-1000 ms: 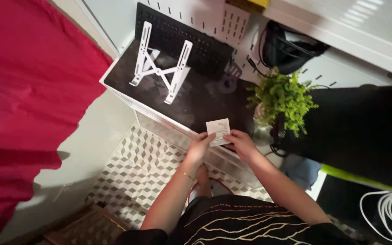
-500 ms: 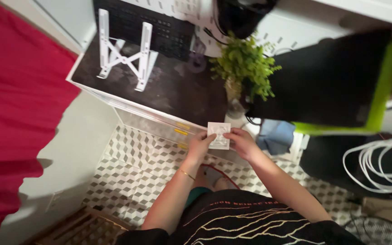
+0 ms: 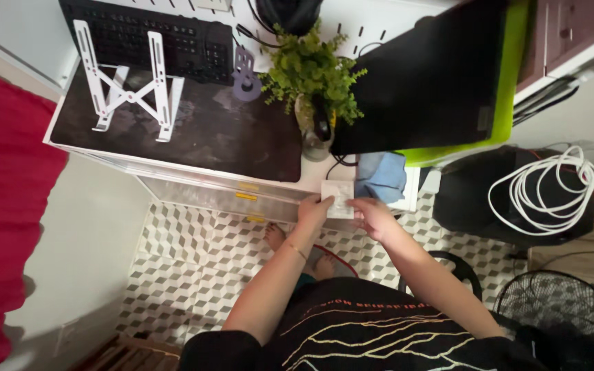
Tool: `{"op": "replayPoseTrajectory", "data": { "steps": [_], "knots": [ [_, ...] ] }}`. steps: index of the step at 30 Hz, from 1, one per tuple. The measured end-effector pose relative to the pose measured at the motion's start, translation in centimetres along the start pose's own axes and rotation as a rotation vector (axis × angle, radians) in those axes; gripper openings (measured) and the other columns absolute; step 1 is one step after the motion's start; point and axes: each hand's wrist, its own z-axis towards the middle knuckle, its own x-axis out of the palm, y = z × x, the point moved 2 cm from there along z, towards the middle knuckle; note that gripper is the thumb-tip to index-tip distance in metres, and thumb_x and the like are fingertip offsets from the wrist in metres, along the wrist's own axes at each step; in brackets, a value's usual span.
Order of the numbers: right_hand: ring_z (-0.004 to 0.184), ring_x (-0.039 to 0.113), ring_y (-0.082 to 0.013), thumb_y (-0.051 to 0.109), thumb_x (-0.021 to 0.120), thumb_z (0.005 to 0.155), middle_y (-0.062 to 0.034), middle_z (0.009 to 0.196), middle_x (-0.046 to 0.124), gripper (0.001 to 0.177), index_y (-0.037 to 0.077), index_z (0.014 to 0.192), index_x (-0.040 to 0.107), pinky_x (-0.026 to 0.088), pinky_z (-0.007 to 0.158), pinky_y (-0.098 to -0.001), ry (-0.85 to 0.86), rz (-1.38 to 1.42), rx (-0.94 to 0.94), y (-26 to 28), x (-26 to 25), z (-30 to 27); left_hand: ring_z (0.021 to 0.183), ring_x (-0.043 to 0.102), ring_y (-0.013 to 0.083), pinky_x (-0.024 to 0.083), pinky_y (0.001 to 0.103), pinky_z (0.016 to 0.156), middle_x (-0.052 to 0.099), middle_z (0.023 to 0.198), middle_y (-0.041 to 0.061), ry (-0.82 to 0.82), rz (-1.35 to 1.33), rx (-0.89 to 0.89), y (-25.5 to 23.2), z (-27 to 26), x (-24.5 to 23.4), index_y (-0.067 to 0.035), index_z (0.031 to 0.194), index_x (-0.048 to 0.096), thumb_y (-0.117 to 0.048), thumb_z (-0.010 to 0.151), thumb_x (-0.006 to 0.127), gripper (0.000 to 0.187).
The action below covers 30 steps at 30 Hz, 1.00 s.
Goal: The person organizes a desk by coiling and placing headphones, a mouse, and a power bank. They then wipe the desk surface and a laptop with a cloth, close the laptop, and move it aside. Finally, they remove a laptop stand and a keyboard from the desk.
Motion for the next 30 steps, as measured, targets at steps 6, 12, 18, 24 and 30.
{"op": "replayPoseTrajectory", "data": {
  "steps": [6, 12, 18, 24, 30],
  "knots": [
    [0.076, 0.067, -0.0205, 0.019, 0.072, 0.092, -0.0082, 0.088, 0.066, 0.020, 0.005, 0.106, 0.068, 0.057, 0.072, -0.0392, 0.022, -0.022, 0.088, -3.5, -1.7, 1.7, 0.077, 0.074, 0.0220, 0.054, 0.035, 0.071, 0.078, 0.087, 0.016, -0.019, 0.185, -0.072, 2.1, 0.5, -0.3, 0.001, 0.101, 0.079, -0.033, 0.087, 0.077, 0.036],
    [0.071, 0.067, -0.0197, 0.015, 0.069, 0.091, -0.0072, 0.082, 0.069, 0.014, 0.005, 0.101, 0.070, 0.057, 0.068, -0.0369, 0.045, -0.082, 0.161, -4.0, 1.0, 2.1, 0.076, 0.067, 0.0247, 0.056, 0.044, 0.060, 0.072, 0.096, 0.014, -0.112, -0.196, -0.320, 0.3, -1.2, -3.4, 0.003, 0.110, 0.072, -0.024, 0.088, 0.075, 0.036],
    [0.067, 0.063, -0.0175, 0.017, 0.070, 0.095, -0.0046, 0.080, 0.066, 0.012, 0.005, 0.098, 0.069, 0.057, 0.067, -0.0340, 0.139, -0.093, 0.183, -5.4, 2.4, 3.9, 0.081, 0.069, 0.0214, 0.057, 0.039, 0.067, 0.073, 0.098, 0.011, -0.148, -0.353, -0.217, 3.2, 1.2, -4.3, 0.005, 0.113, 0.070, -0.018, 0.090, 0.073, 0.032],
    [0.068, 0.064, -0.0191, 0.009, 0.064, 0.095, -0.0082, 0.082, 0.066, 0.009, 0.002, 0.100, 0.064, 0.055, 0.063, -0.0354, 0.206, -0.081, 0.141, -5.3, 3.8, 5.6, 0.074, 0.063, 0.0176, 0.052, 0.034, 0.063, 0.072, 0.095, 0.009, -0.099, -0.452, -0.207, 5.9, 3.0, -4.4, 0.003, 0.117, 0.071, -0.016, 0.094, 0.068, 0.030],
    [0.070, 0.066, -0.0231, 0.005, 0.062, 0.095, -0.0131, 0.085, 0.068, 0.008, 0.000, 0.101, 0.062, 0.057, 0.066, -0.0357, 0.169, 0.009, 0.143, -4.6, 4.7, 6.0, 0.070, 0.063, 0.0184, 0.050, 0.031, 0.056, 0.067, 0.089, 0.012, -0.109, -0.554, -0.263, 7.2, 2.4, -5.4, 0.003, 0.118, 0.067, -0.010, 0.096, 0.064, 0.025]
  ]
}}
